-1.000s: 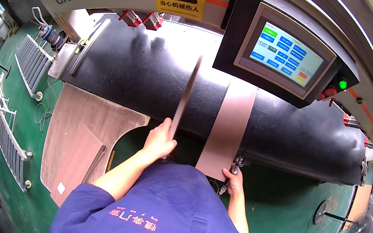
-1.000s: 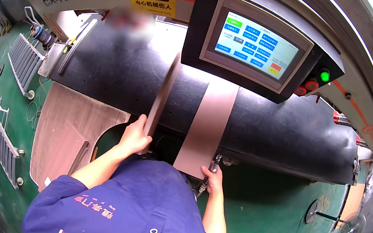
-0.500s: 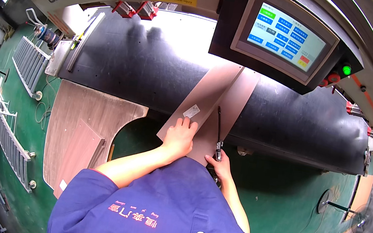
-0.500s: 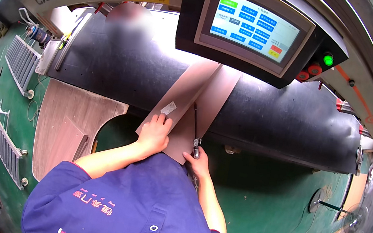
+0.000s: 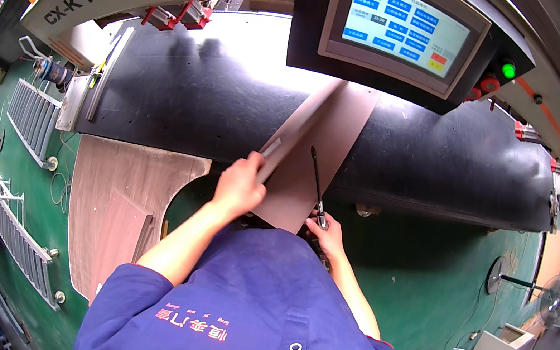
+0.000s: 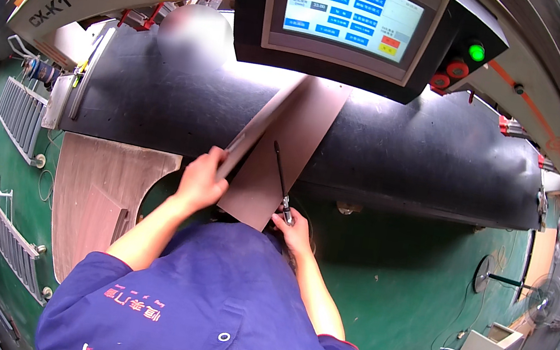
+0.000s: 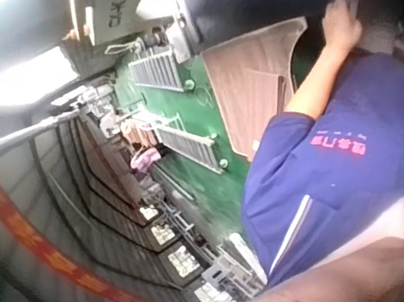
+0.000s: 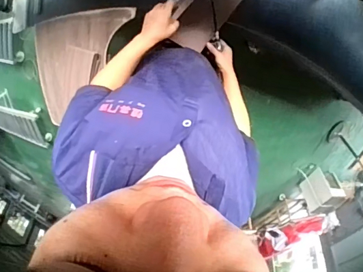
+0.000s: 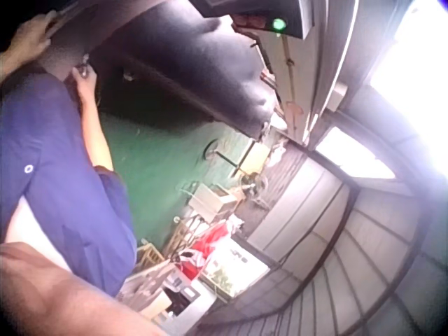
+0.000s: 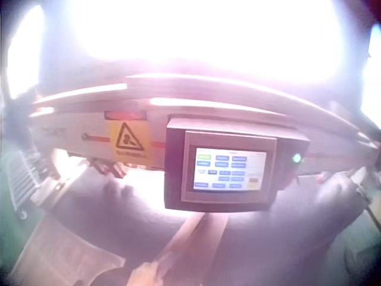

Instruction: The person places wooden boards into a woodworking machine, monitors the machine's operation, and then retrieves the processed boards to stack them on a nearby pallet.

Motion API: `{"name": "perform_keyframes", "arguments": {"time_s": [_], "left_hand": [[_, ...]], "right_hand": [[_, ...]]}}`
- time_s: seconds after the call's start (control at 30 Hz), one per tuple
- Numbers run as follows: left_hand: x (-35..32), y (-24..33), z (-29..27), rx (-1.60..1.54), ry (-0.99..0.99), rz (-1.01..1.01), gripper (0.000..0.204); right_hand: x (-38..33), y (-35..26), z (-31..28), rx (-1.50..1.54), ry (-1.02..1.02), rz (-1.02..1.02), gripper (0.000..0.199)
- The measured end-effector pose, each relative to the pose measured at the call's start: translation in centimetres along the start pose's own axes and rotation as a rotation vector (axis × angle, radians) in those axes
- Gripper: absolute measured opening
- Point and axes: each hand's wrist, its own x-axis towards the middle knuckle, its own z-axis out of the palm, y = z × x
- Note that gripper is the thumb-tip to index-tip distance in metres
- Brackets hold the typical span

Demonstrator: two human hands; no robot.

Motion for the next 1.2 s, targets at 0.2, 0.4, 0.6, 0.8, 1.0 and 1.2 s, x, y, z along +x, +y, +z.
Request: {"name": "perform_keyframes", "arguments": {"time_s": [0.2, 0.4, 0.6, 0.8, 1.0, 1.2], "left_hand": [[2.2, -4.7, -3.9, -0.600, -0.148, -0.145, 0.063], [1.6, -6.8, -6.0, -0.985, -0.225, -0.250, 0.065], [-0.5, -7.5, -3.3, -1.179, -0.316, -0.355, 0.065], [0.6, -7.3, 0.6, -1.293, -0.450, -0.406, 0.063], [2.6, -6.5, 2.4, -1.103, -0.457, -0.344, 0.061], [3.6, -7.1, 3.8, -0.389, -0.352, -0.185, 0.062]], "right_hand": [[0.2, -0.1, -0.1, 0.028, 0.014, 0.004, 0.033], [-0.3, -0.7, 0.0, 0.049, 0.049, 0.024, 0.035], [-0.1, -0.8, -0.5, 0.080, 0.084, -0.001, 0.039], [-0.4, -1.6, -1.2, 0.106, 0.180, -0.010, 0.039], [-0.7, -1.7, -0.8, 0.117, 0.202, 0.013, 0.037], [-0.5, -1.4, -0.7, 0.120, 0.224, 0.027, 0.038]]}}
